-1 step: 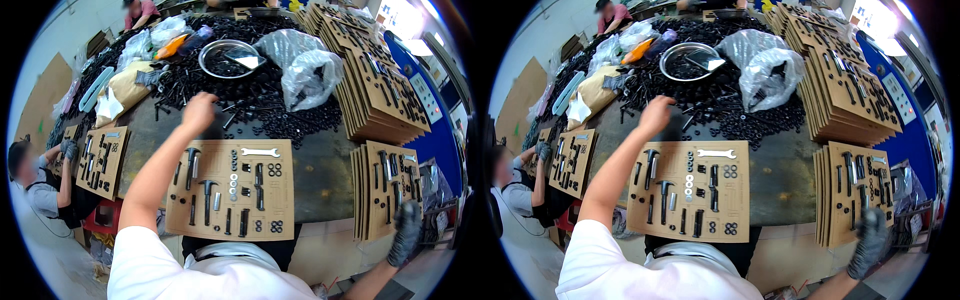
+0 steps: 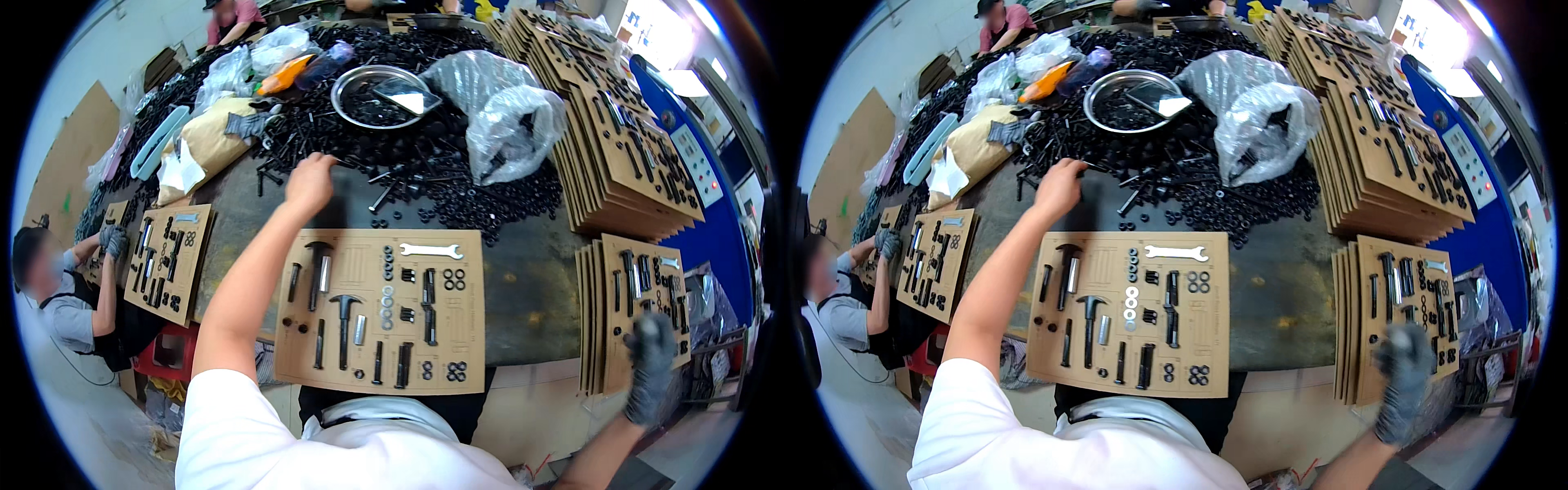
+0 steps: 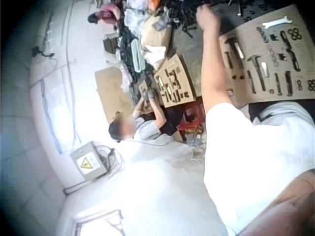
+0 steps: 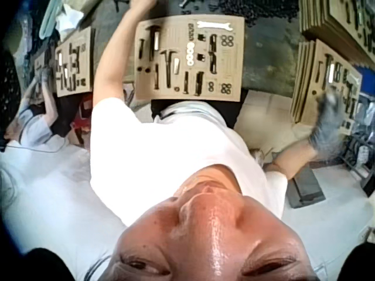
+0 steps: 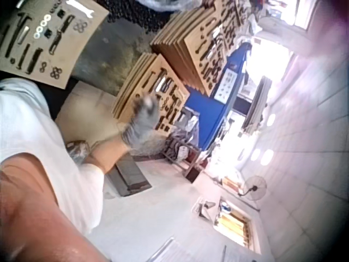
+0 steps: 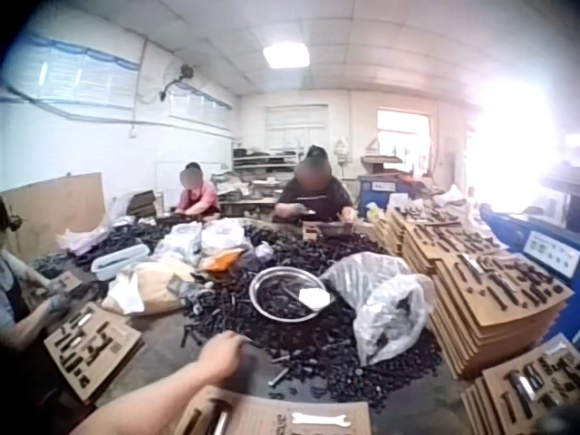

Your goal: The person sorts small metal hardware parts from a large pile on a table and places them into designated slots on a cardboard backing. The person repeatedly picks up bolts, nuts, washers, and other fasteners, arranging them neatly on the board before stacking the completed boards.

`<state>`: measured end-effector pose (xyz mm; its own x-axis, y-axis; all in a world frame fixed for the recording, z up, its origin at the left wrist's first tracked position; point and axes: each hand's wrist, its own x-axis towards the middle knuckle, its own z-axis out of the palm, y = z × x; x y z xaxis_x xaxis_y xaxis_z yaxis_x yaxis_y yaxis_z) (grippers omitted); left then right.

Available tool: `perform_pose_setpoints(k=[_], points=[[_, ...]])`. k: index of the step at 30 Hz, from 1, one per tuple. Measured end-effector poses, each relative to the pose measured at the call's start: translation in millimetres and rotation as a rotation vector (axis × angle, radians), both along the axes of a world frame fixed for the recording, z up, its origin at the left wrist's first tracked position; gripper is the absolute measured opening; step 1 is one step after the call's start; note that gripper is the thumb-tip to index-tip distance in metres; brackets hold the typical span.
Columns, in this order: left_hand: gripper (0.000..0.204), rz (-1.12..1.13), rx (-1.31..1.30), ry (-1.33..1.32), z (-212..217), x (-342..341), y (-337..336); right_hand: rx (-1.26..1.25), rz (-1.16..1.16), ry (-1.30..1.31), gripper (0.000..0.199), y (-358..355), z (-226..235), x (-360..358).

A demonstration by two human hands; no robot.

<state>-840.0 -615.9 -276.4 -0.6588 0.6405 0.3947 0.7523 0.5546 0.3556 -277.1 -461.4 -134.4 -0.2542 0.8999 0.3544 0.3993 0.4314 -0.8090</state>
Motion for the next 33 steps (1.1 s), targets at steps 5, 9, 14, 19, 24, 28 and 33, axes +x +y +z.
perform_pose_setpoints(k=[5, 9, 14, 19, 24, 28, 33], points=[[0.05, -0.131, 0.082, 0.098, -46, -52, -25, -0.021, 0.679, -0.332, 0.03, -20, -38, -257], [0.047, -0.363, 0.261, 0.114, -28, -25, 39, 0.588, 0.577, -0.364, 0.036, 9, -115, -417], [0.035, -0.219, 0.138, -0.027, -42, -26, 66, 0.576, 0.517, -0.791, 0.043, 8, -148, -501], [0.03, -0.279, 0.356, 0.038, -44, -34, 31, 0.75, 0.516, -0.722, 0.035, 0, -162, -485], [0.025, -0.292, 0.627, -0.542, 25, 21, -12, 0.24, 0.516, -0.253, 0.033, -23, -85, -387], [0.017, -0.586, 0.379, -0.705, 31, 110, -9, -0.111, 0.341, -0.225, 0.036, -37, -47, -256], [0.018, -0.801, 0.208, -0.415, -11, 213, 20, -0.324, 0.345, -0.131, 0.032, -55, -95, -142]])
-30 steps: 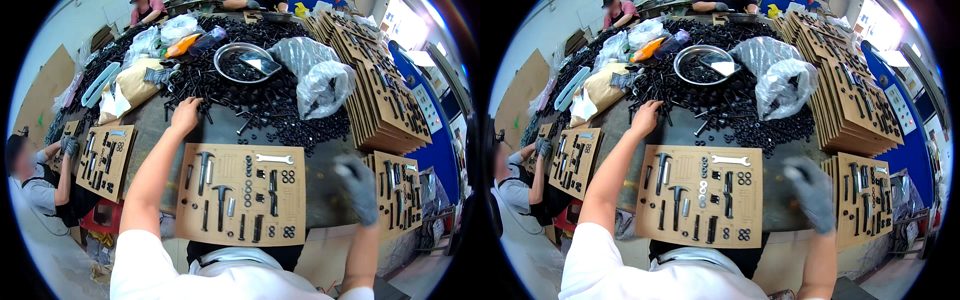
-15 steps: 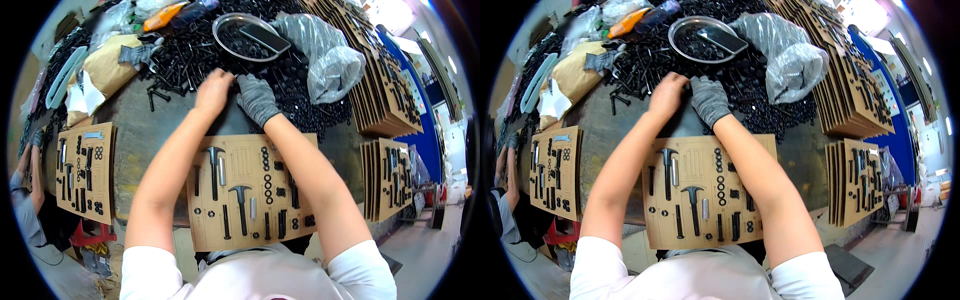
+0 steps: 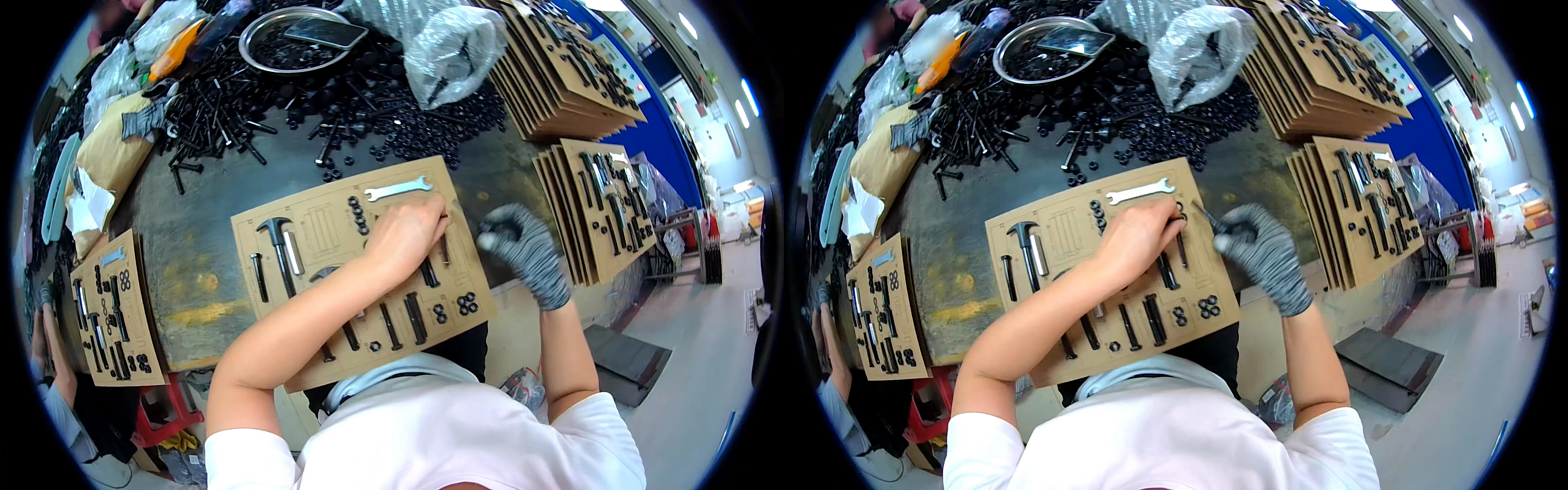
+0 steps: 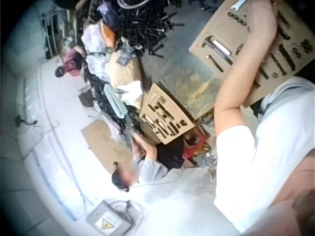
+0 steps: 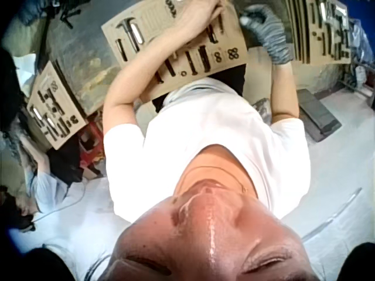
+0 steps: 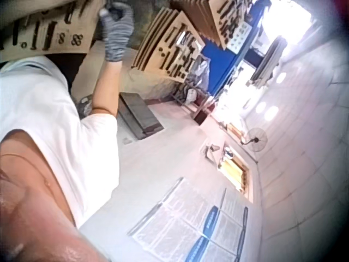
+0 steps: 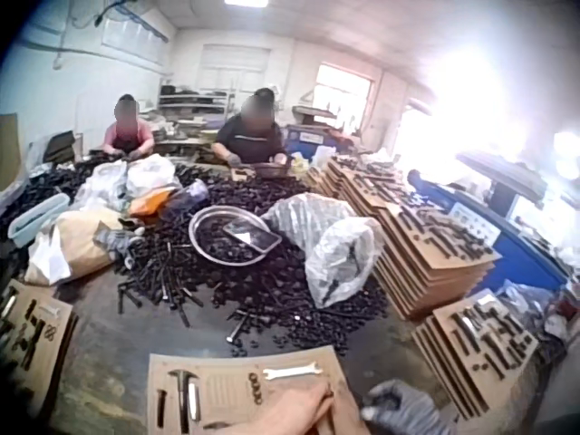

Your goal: The person sorts small metal hardware parts from a large pile on a table and places them into designated slots on a cardboard backing. The person repeatedly picks up bolts, nuts, washers, and other fasteners, arranging them neatly on the board before stacking the completed boards.

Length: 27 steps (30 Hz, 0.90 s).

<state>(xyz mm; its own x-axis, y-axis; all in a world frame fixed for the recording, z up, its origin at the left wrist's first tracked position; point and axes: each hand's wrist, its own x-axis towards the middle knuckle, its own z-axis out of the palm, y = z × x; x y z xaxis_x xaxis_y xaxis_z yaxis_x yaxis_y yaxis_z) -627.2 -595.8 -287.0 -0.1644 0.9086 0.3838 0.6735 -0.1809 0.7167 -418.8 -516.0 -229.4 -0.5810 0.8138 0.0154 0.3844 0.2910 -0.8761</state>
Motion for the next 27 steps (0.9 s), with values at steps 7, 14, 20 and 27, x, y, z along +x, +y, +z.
perform_pose_setpoints(k=[7, 14, 20, 27], points=[[0.012, 0.099, 0.17, 0.384, -15, 31, 8, 0.301, 0.237, -0.166, 0.022, -16, -47, 31], [0.016, 0.135, 0.03, 0.249, -13, 33, 6, 0.438, 0.401, -0.273, 0.021, -8, -35, 43], [0.018, 0.181, 0.05, 0.314, -11, 33, 1, 0.638, 0.436, -0.249, 0.023, -15, -36, 35], [0.024, 0.51, 0.167, 0.249, 14, -109, -15, 0.302, 0.296, -0.166, 0.02, -17, 6, 21]])
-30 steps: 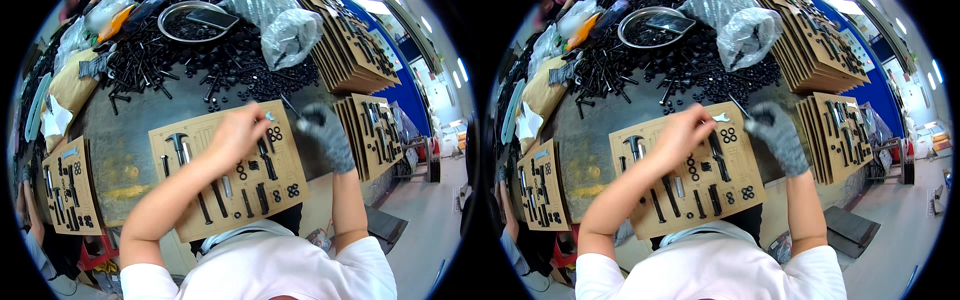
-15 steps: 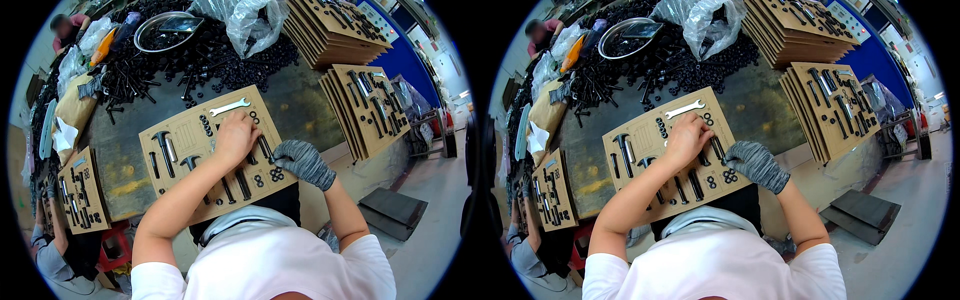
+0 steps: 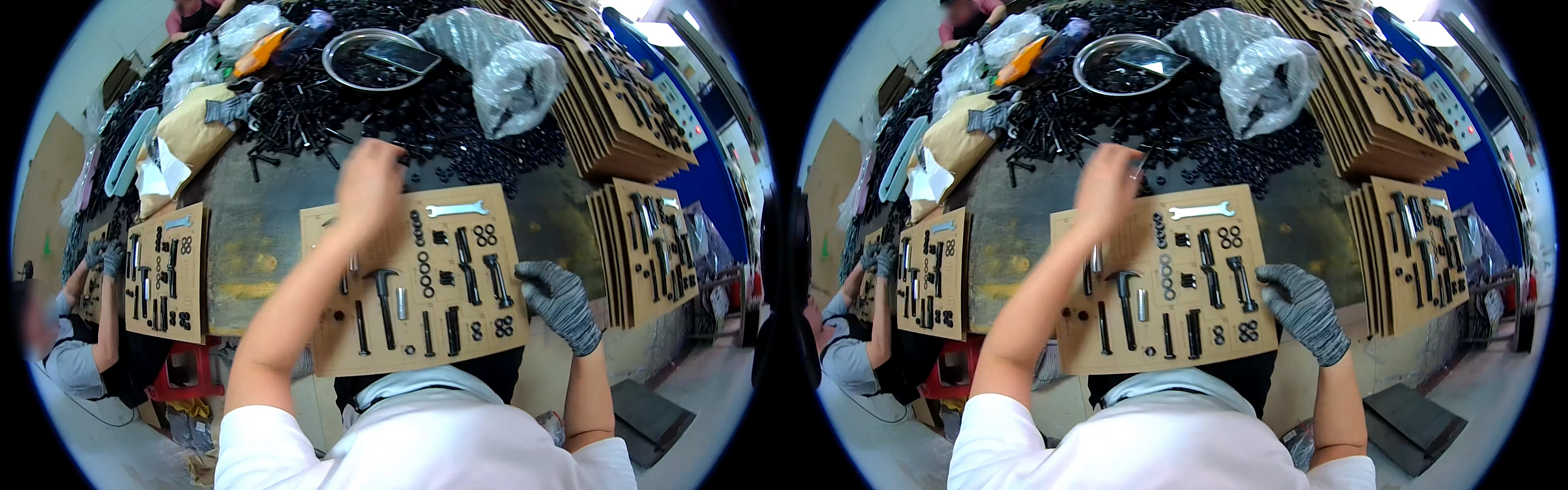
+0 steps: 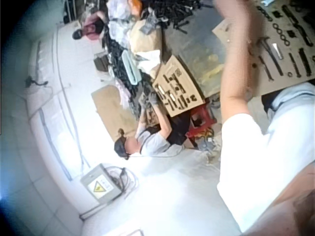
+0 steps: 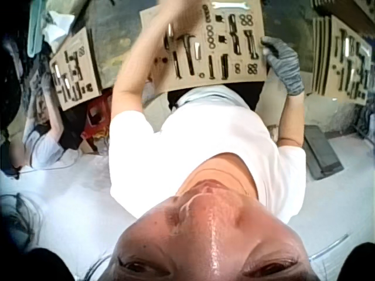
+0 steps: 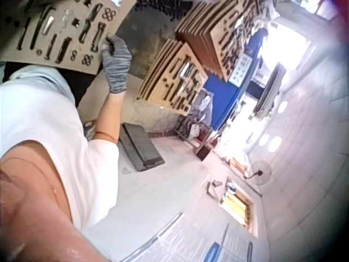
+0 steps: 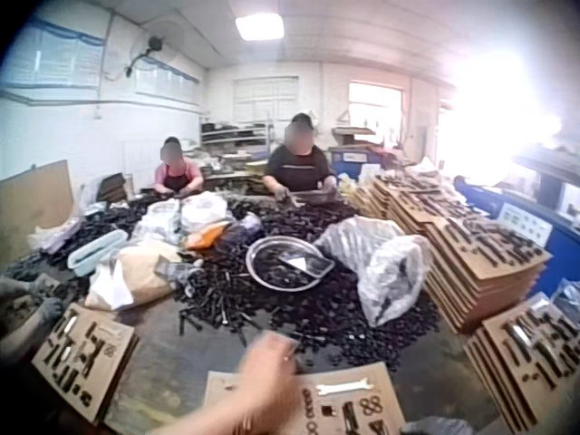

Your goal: The person sorts small metal hardware parts from a large pile on a table and places them into designated slots on a cardboard backing. The person repeatedly picks up bolts, nuts, washers, and other fasteners, arranging them neatly on the board before stacking the completed boards.

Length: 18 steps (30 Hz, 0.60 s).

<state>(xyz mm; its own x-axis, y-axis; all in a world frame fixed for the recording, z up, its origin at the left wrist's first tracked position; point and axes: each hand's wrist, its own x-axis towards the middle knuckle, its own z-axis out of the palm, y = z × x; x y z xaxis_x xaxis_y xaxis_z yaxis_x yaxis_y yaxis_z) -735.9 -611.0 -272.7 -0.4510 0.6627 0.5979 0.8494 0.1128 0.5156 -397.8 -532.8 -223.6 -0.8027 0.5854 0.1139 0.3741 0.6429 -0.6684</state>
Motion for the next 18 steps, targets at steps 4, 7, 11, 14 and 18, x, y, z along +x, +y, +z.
perform_pose_setpoints(k=[4, 7, 11, 14, 18], points=[[0.029, 0.185, -0.243, 0.351, -51, -145, -44, 0.129, 0.179, 0.018, 0.02, 6, 20, -126], [0.025, 0.169, -0.329, 0.206, -52, -140, -42, 0.162, 0.301, 0.109, 0.029, 24, -14, -256], [0.019, 0.145, -0.202, 0.246, -55, -141, -40, 0.464, 0.187, -0.025, 0.035, 45, -64, -400], [0.016, 0.116, -0.259, 0.217, -51, -147, -51, 0.502, 0.183, -0.212, 0.036, 37, -67, -430], [0.013, 0.179, -0.164, 0.123, -61, -147, -81, 0.229, 0.071, -0.082, 0.036, 28, -61, -428]])
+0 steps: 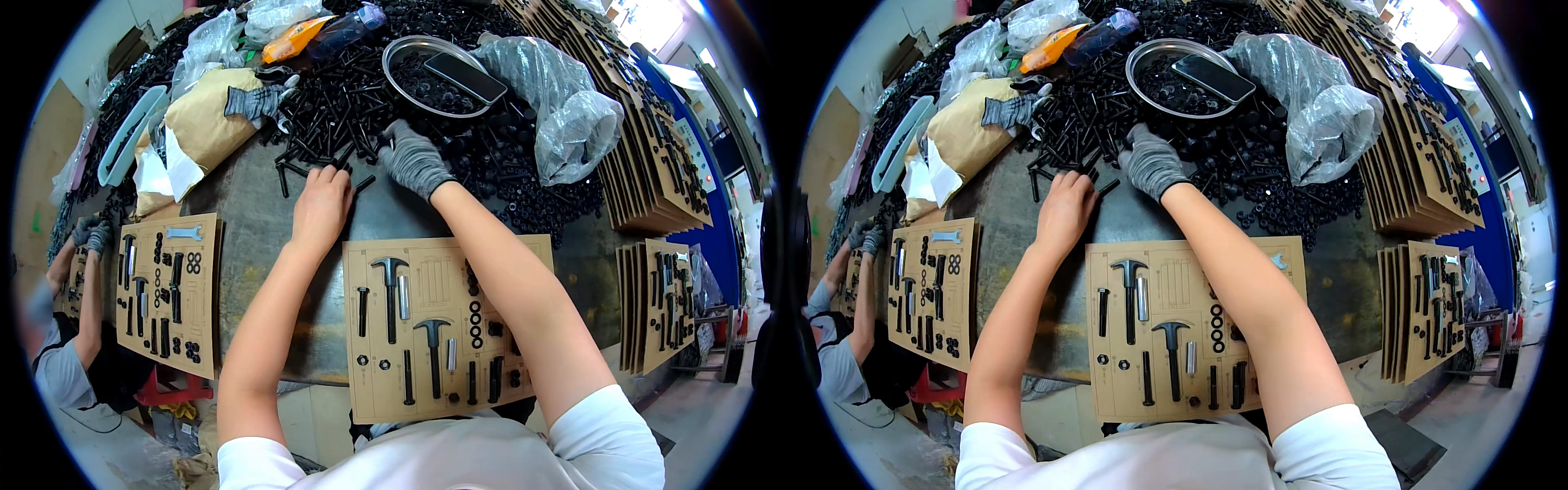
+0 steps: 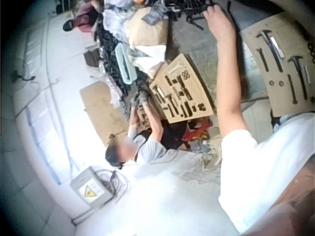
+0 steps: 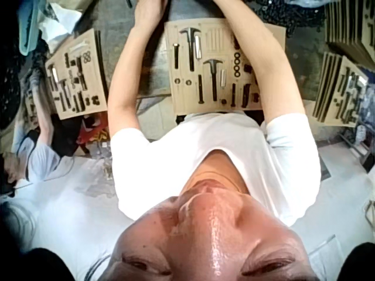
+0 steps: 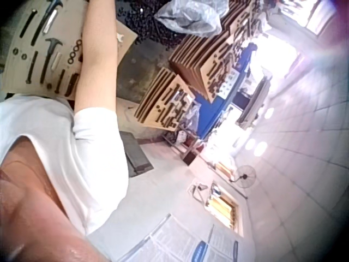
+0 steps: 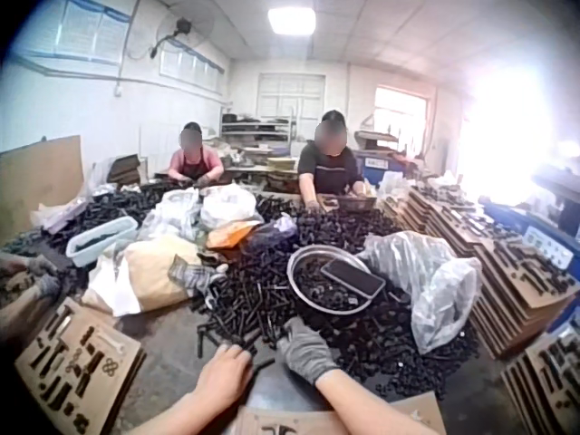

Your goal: The person sorts small metal hardware parts from a large pile on a table and places them into designated slots on a cardboard backing. The person repeatedly picks up bolts, nuts, washers, and other fasteners, arranging them neatly on the board before stacking the completed boards.

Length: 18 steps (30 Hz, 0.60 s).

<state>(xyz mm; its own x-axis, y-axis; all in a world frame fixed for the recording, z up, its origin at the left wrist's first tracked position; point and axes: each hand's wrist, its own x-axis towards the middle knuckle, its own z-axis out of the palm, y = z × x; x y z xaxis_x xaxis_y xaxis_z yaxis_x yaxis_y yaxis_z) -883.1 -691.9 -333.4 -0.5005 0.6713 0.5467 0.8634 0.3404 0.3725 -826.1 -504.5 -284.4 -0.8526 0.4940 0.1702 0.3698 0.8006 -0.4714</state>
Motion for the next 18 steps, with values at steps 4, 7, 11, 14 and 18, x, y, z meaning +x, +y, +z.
perform_pose_setpoints(k=[4, 7, 11, 14, 18], points=[[0.017, 0.049, 0.051, -0.014, 3, 16, -8, 0.177, 0.056, -0.06, 0.029, -8, 8, -24], [0.023, 0.038, 0.033, -0.09, -3, 13, -22, 0.384, -0.012, -0.121, 0.023, -15, -28, -37], [0.018, -0.081, -0.026, -0.1, 4, 12, -25, 0.31, 0.049, -0.176, 0.024, 6, -27, -17], [0.019, -0.141, -0.035, -0.086, 9, 15, -38, 0.25, 0.223, -0.205, 0.03, -9, 10, 29], [0.02, -0.113, -0.02, -0.072, 2, 21, -39, 0.318, 0.237, -0.401, 0.035, -10, 9, 42]])
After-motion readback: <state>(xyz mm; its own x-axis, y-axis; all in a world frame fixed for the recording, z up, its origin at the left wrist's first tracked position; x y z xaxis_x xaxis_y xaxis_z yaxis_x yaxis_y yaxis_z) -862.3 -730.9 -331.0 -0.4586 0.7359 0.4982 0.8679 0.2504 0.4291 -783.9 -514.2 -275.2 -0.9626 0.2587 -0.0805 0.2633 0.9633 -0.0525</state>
